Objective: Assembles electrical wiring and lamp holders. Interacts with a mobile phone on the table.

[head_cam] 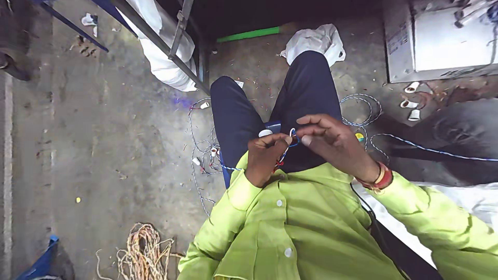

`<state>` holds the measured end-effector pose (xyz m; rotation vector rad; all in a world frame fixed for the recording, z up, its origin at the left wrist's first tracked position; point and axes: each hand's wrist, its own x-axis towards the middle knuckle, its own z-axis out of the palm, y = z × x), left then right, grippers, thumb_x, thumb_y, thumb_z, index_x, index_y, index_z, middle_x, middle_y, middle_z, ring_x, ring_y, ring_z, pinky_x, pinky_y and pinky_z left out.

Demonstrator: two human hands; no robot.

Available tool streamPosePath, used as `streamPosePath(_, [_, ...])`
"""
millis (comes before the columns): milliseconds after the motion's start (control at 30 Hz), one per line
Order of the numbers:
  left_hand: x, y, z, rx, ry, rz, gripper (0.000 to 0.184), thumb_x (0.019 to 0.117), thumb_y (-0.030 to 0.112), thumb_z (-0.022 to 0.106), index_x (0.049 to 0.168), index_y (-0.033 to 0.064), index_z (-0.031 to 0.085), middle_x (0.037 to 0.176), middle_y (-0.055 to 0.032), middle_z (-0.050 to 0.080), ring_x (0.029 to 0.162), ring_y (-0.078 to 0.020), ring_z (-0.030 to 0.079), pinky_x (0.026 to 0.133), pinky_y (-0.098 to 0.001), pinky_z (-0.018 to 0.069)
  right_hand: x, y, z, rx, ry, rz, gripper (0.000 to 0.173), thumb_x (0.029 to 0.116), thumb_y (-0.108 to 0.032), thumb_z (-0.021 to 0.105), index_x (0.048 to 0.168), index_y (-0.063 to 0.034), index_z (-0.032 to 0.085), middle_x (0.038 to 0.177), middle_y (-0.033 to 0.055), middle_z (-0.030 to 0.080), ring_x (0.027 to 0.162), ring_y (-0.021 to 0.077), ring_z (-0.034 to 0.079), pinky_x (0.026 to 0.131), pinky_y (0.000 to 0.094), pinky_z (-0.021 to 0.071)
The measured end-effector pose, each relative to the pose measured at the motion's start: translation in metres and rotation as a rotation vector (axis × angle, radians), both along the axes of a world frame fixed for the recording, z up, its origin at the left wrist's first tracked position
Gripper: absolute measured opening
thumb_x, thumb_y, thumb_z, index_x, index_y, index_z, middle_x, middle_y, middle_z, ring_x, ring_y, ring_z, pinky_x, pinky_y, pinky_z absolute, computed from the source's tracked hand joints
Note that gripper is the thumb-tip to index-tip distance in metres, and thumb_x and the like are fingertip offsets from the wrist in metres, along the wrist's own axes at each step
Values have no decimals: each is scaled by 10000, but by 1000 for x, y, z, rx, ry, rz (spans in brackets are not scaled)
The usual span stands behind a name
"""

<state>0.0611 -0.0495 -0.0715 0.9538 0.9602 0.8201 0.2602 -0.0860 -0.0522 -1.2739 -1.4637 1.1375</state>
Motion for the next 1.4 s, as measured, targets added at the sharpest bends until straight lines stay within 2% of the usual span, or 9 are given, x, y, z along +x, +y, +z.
streamPosePath(100, [0,1,1,14,50,-15,95,942,59,685,960,34,775,635,-6,610,490,-44,494,459,-195,436,2,2,-1,238,-283,29,422,911,-172,703,1305,-26,663,1048,7,727,939,50,689,847,232,600])
streamPosePath(300, [-4,2,-1,49,103,-74,88,941,48,690,968,28,772,663,-3,628,501,-42,495,466,-193,431,9,5,0,435,-518,54,205,973,-244,688,1039,-95,813,1006,49,769,954,167,710,881,302,567])
streamPosePath(500, [-4,2,2,95,122,-108,80,926,40,706,960,30,778,679,-8,656,508,-36,516,468,-187,441,14,9,12,121,-417,92,175,926,-280,738,1017,-138,787,923,-55,735,796,-3,662,724,181,561])
streamPosePath(633, [-3,0,3,165,182,-135,73,927,45,721,966,37,783,709,-7,687,521,-32,537,471,-192,454,17,10,16,-1,-402,135,89,924,-228,727,964,-171,782,862,-81,712,731,-8,638,648,189,543])
streamPosePath(733, [-1,-2,1,249,194,-112,69,938,44,707,962,30,770,734,-11,694,557,-40,572,500,-204,490,16,8,16,112,-481,141,145,957,-246,664,977,-177,790,878,-67,701,758,-1,635,671,184,537])
streamPosePath(867, [6,-7,-7,453,314,-37,99,958,91,675,989,41,755,853,-23,687,686,-67,635,601,-230,557,13,4,12,394,-666,147,226,995,-194,583,1006,-86,782,925,56,741,894,200,698,790,344,570])
streamPosePath(1067, [5,-7,-11,658,526,-130,168,1006,128,616,1073,40,742,960,-70,721,874,-125,693,783,-308,589,1,1,29,724,-797,291,188,972,-90,534,1008,-64,717,951,106,708,901,291,664,713,414,519])
streamPosePath(1233, [6,-7,-11,531,427,-172,183,1033,125,591,1090,15,726,930,-69,734,761,-113,713,704,-295,626,10,24,37,482,-669,162,241,998,-79,523,1101,-19,733,1066,138,716,1009,287,667,874,388,557])
streamPosePath(1400, [2,-3,-12,369,309,-215,199,1051,147,565,1102,12,702,848,-54,689,649,-97,635,590,-256,563,29,23,25,469,-583,247,292,927,-56,534,1111,-45,760,1070,94,741,1019,210,684,897,325,565])
